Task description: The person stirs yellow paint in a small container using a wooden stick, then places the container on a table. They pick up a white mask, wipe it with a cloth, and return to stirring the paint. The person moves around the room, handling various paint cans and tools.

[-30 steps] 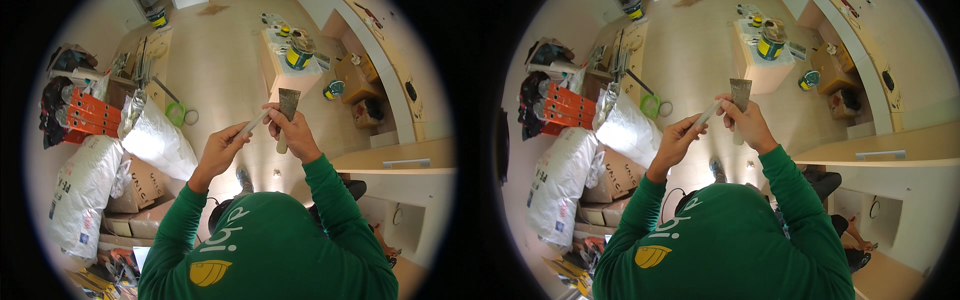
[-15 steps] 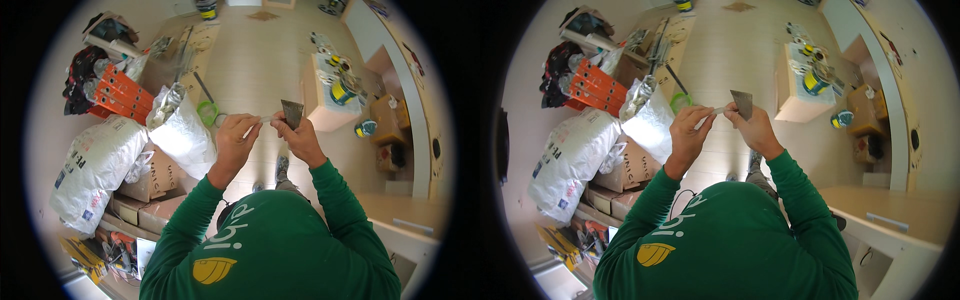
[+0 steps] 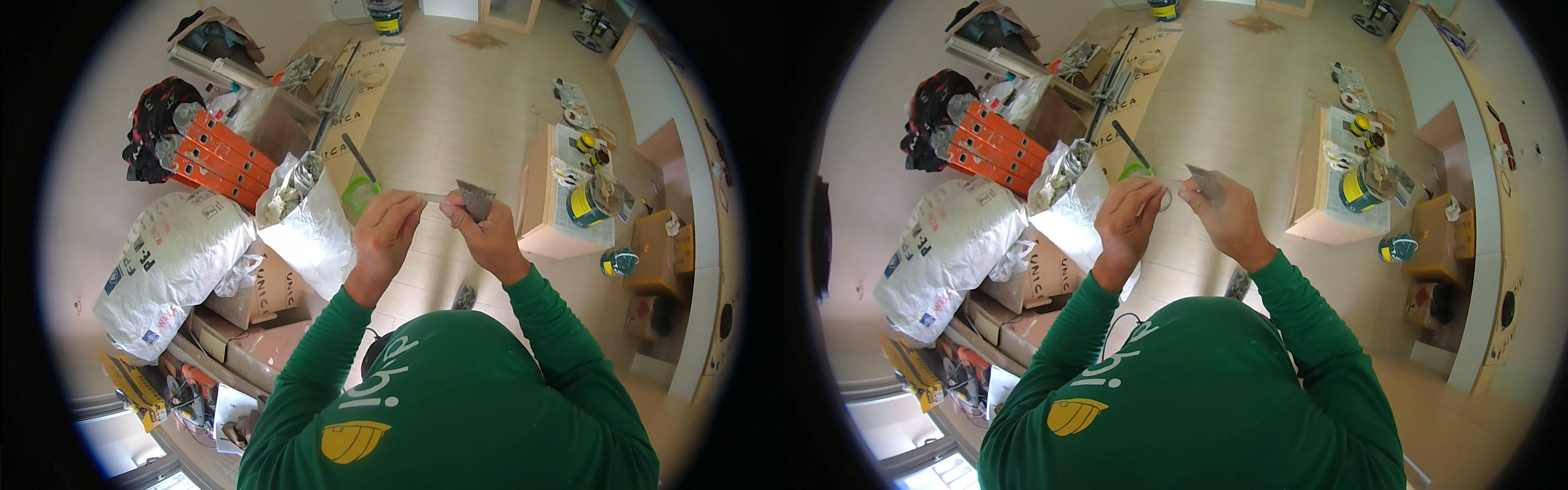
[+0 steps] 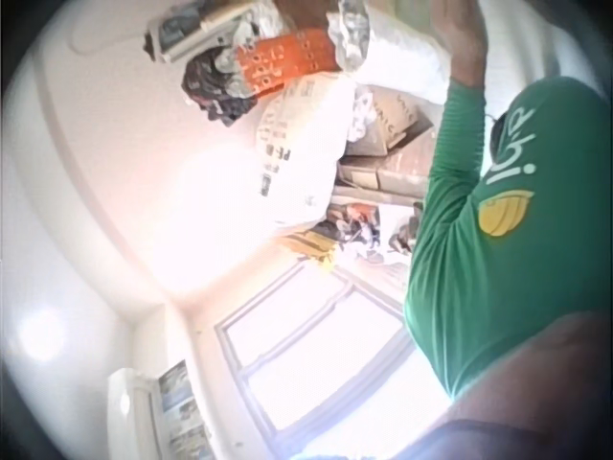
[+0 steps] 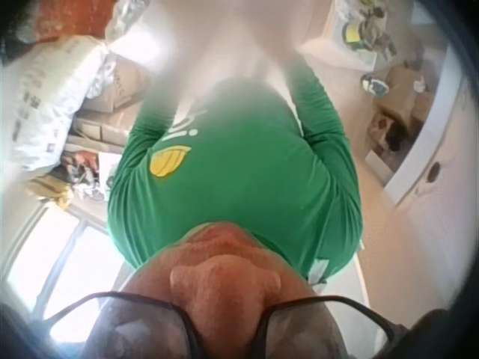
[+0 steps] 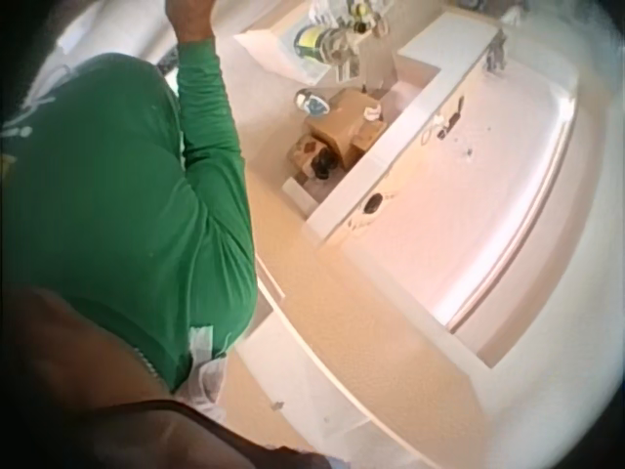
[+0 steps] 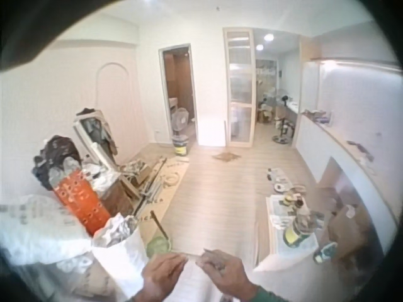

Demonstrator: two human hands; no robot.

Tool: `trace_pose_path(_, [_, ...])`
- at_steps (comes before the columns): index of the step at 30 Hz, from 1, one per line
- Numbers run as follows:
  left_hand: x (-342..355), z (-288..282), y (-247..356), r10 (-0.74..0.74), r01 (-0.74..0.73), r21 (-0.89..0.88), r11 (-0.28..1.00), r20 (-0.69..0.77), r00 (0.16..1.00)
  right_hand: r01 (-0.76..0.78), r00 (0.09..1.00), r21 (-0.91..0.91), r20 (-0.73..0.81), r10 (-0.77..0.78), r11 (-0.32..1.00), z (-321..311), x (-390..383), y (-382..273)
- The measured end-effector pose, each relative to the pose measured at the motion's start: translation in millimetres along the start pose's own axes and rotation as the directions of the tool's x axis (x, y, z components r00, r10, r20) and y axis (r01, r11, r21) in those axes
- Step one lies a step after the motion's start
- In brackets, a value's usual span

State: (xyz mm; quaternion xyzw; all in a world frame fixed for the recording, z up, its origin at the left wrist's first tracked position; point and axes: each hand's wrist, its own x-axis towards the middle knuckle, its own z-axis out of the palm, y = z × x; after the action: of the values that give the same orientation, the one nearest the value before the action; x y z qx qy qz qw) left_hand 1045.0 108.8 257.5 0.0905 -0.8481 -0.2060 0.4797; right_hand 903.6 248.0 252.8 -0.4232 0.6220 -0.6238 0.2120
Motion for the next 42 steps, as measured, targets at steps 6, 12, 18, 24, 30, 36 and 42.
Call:
trace_pose_path(6, [42.0, 50.7, -17.4, -0.135, 0.132, 0.090, 0.987, 0.025, 0.991, -0.105, 0.994, 0.131, 0.020, 0.103, 0.986, -57.3, 43.1, 26.4])
trace_pose_path(12, [82.9, 73.2, -62.1, -0.469, 0.738, -0.372, 0.563, 0.592, 0.655, -0.074, 0.997, 0.144, 0.047, 0.068, 0.987, -97.1, 99.5, 53.8])
trace_pose_path(18, [135.8, 132.3, -136.8, -0.358, 0.796, -0.419, 0.437, 0.731, 0.581, -0.157, 0.987, 0.199, -0.015, 0.163, 0.967, -109.1, 184.8, 91.0])
trace_pose_path(24, [197.8, 193.0, -218.6, -0.198, 0.931, -0.351, 0.101, 0.910, 0.364, -0.356, 0.931, 0.176, -0.021, 0.365, 0.918, -115.7, 295.2, 102.6])
trace_pose_path(30, [259.8, 237.5, -278.5, -0.279, 0.849, -0.489, -0.200, 0.859, 0.429, -0.470, 0.856, 0.264, -0.098, 0.508, 0.842, -103.6, 370.7, 71.2])
trace_pose_path(36, [310.1, 259.3, -313.1, -0.332, 0.751, -0.558, -0.354, 0.825, 0.456, -0.571, 0.815, 0.328, 0.118, 0.567, 0.752, -78.1, 429.9, 58.7])
trace_pose_path(42, [322.8, 270.4, -334.9, -0.551, 0.673, -0.650, -0.352, 0.725, 0.413, -0.613, 0.789, 0.098, 0.139, 0.599, 0.784, -64.1, 465.0, 72.3])
